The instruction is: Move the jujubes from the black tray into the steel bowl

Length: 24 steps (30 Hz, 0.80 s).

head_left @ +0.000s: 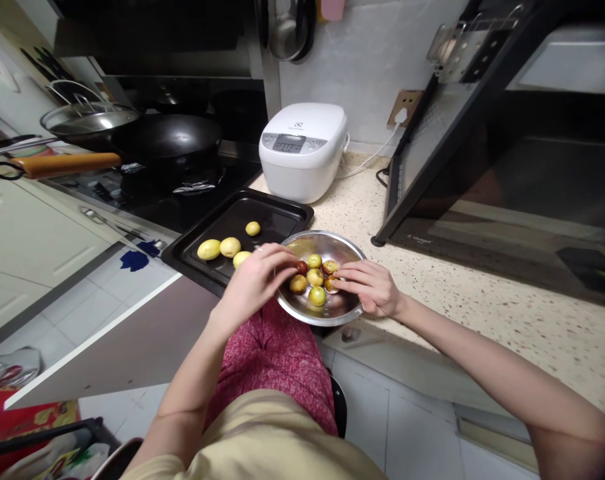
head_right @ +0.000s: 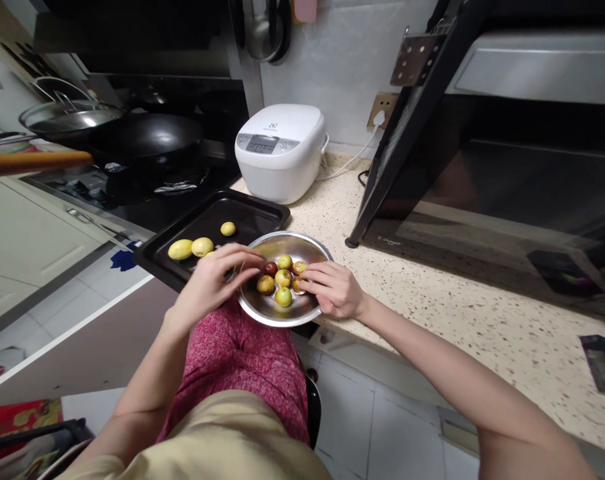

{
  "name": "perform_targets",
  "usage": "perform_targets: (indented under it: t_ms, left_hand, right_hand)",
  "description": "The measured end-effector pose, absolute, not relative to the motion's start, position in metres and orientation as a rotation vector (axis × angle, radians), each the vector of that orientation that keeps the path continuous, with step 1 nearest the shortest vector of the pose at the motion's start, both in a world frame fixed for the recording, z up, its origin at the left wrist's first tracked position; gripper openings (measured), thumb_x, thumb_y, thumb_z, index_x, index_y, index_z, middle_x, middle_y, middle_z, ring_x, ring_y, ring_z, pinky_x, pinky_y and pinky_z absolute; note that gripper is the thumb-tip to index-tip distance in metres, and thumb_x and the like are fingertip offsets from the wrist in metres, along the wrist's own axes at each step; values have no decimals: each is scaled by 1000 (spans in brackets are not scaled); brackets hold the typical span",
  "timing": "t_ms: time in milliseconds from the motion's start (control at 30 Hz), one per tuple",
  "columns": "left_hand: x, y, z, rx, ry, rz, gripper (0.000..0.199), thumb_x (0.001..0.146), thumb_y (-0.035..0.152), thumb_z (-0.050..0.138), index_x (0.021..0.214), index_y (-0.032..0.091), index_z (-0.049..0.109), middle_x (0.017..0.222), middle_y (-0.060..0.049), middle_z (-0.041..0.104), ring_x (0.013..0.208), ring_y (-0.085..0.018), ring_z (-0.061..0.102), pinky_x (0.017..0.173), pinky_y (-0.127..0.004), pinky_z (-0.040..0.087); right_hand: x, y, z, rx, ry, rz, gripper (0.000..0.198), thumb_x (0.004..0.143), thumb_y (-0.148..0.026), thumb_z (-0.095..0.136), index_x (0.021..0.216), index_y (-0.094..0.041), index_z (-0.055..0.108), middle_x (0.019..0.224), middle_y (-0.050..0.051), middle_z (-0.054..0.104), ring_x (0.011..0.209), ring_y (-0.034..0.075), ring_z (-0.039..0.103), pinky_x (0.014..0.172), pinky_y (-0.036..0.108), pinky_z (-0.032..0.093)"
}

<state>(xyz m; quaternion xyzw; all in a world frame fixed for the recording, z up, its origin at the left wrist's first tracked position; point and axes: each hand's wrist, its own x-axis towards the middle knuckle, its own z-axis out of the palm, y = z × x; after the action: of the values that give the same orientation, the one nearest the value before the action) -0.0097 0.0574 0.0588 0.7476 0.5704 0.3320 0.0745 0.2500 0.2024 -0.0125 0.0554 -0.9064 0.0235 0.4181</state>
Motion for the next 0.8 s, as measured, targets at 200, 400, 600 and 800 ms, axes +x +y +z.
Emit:
perform_targets:
  t_ms: [200, 400, 600, 800]
  left_hand:
    - [-52, 33, 34, 1955, 2440, 814, 27, 99, 30, 64, 124, 22, 70, 130, -9, 70, 119, -32, 65, 98, -45, 55]
    - [-59, 26, 24, 1933, 2478, 733, 40, 97, 25, 64, 137, 25, 63, 136, -8, 66, 124, -31, 64, 98, -42, 57]
    - [-58, 35, 31, 2020, 2377, 815, 34, 102, 36, 58, 133, 22, 65, 130, -10, 67, 120, -29, 64, 100, -42, 55]
    - [-84, 81, 47, 2152, 2340, 741, 33, 103, 29, 52, 132, 19, 66, 132, -13, 66, 120, -29, 63, 104, -44, 52]
  right_hand:
    - [249, 202, -13, 148, -2250, 83, 48, 101, -25, 32, 112, -14, 77, 103, 13, 81, 104, 25, 75, 81, 44, 65]
    - [249, 204, -16, 144, -2240, 75, 48, 102, -27, 32, 112, -14, 78, 104, 13, 81, 104, 26, 75, 80, 44, 65]
    - [250, 204, -16, 135, -2248, 92, 50, 101, -27, 31, 114, -14, 78, 106, 14, 80, 106, 27, 74, 80, 45, 64]
    - [252, 206, -16, 141, -2256, 94, 47, 100, -26, 35, 116, -15, 78, 109, 14, 80, 108, 27, 73, 79, 45, 64]
